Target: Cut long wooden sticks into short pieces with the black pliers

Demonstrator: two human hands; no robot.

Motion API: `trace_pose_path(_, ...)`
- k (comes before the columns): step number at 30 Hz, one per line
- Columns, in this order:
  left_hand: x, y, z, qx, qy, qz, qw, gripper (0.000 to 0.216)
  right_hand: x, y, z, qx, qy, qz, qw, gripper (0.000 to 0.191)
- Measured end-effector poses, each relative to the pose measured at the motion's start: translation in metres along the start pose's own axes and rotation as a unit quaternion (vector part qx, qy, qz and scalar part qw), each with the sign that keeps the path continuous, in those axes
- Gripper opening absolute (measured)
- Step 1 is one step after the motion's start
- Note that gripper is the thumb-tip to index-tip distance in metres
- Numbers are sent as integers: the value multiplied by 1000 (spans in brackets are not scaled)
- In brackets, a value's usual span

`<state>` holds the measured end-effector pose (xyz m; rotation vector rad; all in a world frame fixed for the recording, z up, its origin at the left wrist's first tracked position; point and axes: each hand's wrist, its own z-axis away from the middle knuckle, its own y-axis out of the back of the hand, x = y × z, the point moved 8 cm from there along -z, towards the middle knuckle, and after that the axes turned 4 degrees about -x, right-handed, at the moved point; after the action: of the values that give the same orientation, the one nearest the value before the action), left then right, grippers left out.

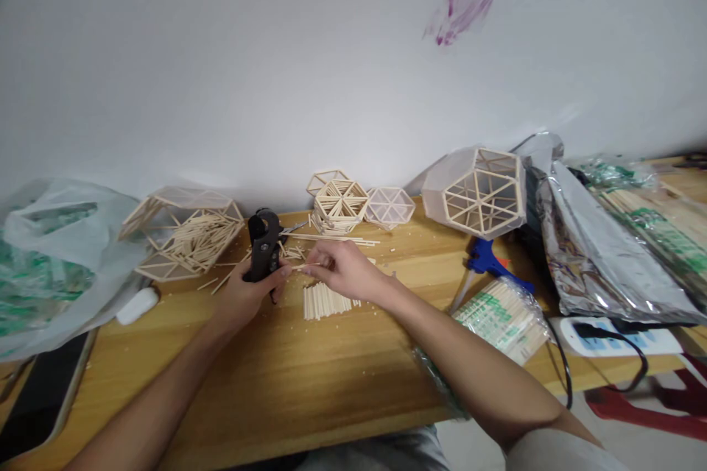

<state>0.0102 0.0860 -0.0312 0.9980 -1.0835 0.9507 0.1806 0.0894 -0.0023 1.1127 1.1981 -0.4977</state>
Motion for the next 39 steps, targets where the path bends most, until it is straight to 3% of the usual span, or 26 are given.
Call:
trace_pose_path(15, -2, 1, -2, 1, -10, -7, 1000, 33, -6, -2, 0, -2, 27, 42, 999, 21)
trace_pose_path(22, -2, 1, -2, 12, -7, -15, 1000, 33, -12, -4, 1, -32, 45, 44, 997, 19)
trace_pose_path(27, 0, 2, -3, 21, 0, 9, 1000, 34, -24, -4, 5, -59, 79, -2, 995, 47)
trace_pose_path(31, 2, 1, -4, 8, -1, 26, 1000, 33, -25, -6, 4, -90, 63, -71, 991, 46)
trace_pose_path(35, 3, -2, -5, -17, -4, 48, 999, 31, -20, -13, 3, -133, 31, -143, 980, 58)
trace_pose_path(39, -1, -4, -6, -43, -4, 95, 995, 32, -21, -16, 1, -127, 12, -137, 982, 61)
